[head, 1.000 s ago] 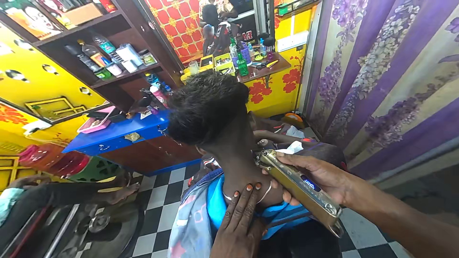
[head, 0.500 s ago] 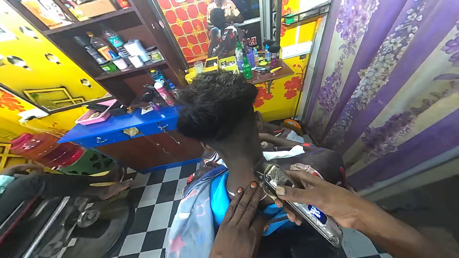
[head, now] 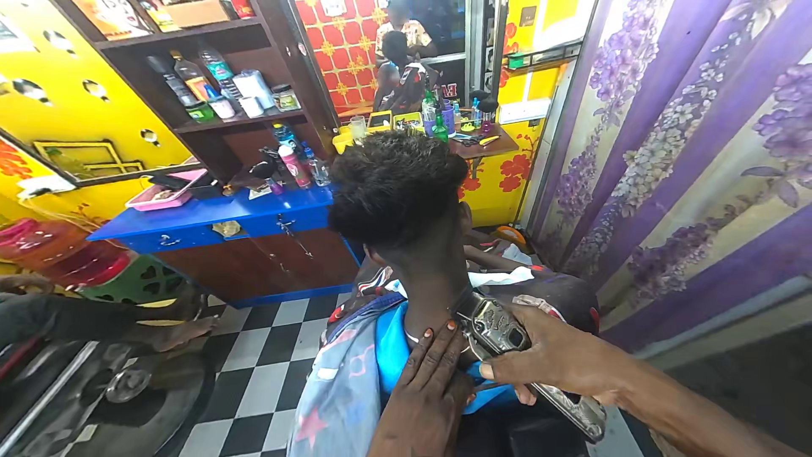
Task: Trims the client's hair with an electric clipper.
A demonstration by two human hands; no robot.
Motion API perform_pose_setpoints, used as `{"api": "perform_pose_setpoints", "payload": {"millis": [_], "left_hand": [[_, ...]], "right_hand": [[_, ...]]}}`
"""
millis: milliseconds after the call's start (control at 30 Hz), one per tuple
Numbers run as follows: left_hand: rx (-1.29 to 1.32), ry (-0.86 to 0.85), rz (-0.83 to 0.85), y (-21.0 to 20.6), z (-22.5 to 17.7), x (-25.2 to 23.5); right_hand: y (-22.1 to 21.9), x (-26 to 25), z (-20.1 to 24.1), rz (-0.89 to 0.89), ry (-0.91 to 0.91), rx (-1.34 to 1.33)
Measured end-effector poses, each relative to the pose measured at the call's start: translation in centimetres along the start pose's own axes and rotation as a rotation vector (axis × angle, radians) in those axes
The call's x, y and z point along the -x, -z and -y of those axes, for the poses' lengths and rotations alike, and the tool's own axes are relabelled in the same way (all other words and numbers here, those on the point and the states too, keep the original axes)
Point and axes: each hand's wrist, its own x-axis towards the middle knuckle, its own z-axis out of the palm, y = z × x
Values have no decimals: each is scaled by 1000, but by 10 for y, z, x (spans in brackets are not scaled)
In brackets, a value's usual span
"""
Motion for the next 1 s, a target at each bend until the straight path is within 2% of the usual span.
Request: {"api": "perform_pose_setpoints", "payload": {"millis": [167, 433, 600, 767, 933, 1000], "left_hand": [[-7, 2, -20, -1, 0, 1], [4, 4, -3, -1, 0, 2], [19, 1, -2, -1, 0, 3], [36, 5, -6, 1, 0, 1], [12, 2, 9, 2, 0, 1], [11, 6, 8, 1, -1, 2]], "right_hand": [[11, 0, 3, 199, 24, -190], [20, -16, 0, 214, -17, -345], [18, -23, 4, 201, 47, -377], [19, -28, 3, 188, 209, -387], [25, -18, -3, 263, 20, -369], [24, -20, -5, 261, 13, -390]]}}
